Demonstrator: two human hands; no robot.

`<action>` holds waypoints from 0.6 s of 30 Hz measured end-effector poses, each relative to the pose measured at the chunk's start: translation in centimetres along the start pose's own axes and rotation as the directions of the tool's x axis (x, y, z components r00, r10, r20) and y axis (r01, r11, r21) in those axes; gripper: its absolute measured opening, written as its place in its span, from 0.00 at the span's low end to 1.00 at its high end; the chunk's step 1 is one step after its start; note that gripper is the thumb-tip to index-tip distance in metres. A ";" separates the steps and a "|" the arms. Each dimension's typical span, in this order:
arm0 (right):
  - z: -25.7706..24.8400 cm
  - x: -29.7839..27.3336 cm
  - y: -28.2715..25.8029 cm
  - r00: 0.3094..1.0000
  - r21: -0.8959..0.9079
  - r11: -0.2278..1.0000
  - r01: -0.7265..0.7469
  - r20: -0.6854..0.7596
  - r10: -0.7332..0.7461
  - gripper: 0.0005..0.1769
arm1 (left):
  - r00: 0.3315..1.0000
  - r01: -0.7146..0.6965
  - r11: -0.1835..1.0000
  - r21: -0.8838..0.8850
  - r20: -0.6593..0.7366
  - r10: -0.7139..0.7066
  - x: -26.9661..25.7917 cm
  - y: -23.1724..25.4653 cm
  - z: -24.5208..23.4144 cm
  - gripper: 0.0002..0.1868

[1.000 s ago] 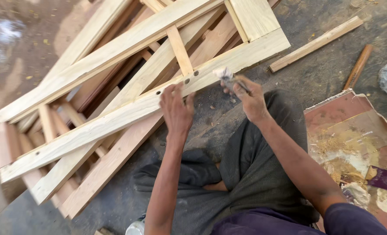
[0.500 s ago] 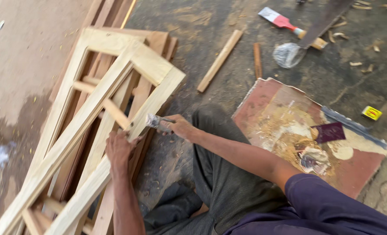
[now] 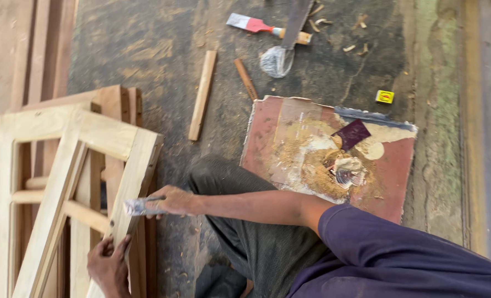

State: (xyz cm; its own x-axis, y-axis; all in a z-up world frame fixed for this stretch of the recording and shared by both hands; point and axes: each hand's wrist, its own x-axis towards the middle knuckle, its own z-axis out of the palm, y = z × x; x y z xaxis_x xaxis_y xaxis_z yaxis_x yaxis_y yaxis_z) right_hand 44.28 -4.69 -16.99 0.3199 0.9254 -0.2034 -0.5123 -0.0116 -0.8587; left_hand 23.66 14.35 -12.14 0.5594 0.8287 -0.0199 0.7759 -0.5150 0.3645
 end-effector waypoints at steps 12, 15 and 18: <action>0.3 2.3 3.3 0.996 0.152 0.987 0.051 0.061 -0.061 0.23 | 0.990 -0.092 0.985 -0.147 -0.122 0.074 -0.8 -3.1 2.6 0.27; 0.2 2.3 3.1 0.995 0.167 0.984 0.064 0.066 -0.076 0.23 | 0.994 -0.068 0.997 0.026 -0.085 0.070 -0.7 -3.4 2.6 0.25; 0.0 2.0 3.0 0.996 0.148 0.987 0.057 0.062 -0.066 0.23 | 0.992 -0.093 0.994 0.063 -0.084 0.098 -0.5 -3.7 2.8 0.25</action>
State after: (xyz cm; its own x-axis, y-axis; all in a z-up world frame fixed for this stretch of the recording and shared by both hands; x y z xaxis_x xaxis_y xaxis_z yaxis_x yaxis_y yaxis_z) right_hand 43.37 -2.89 -19.95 0.3030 0.9459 -0.1163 -0.6058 0.0970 -0.7897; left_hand 21.40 15.24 -16.11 0.6066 0.7894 0.0941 0.7372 -0.6029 0.3051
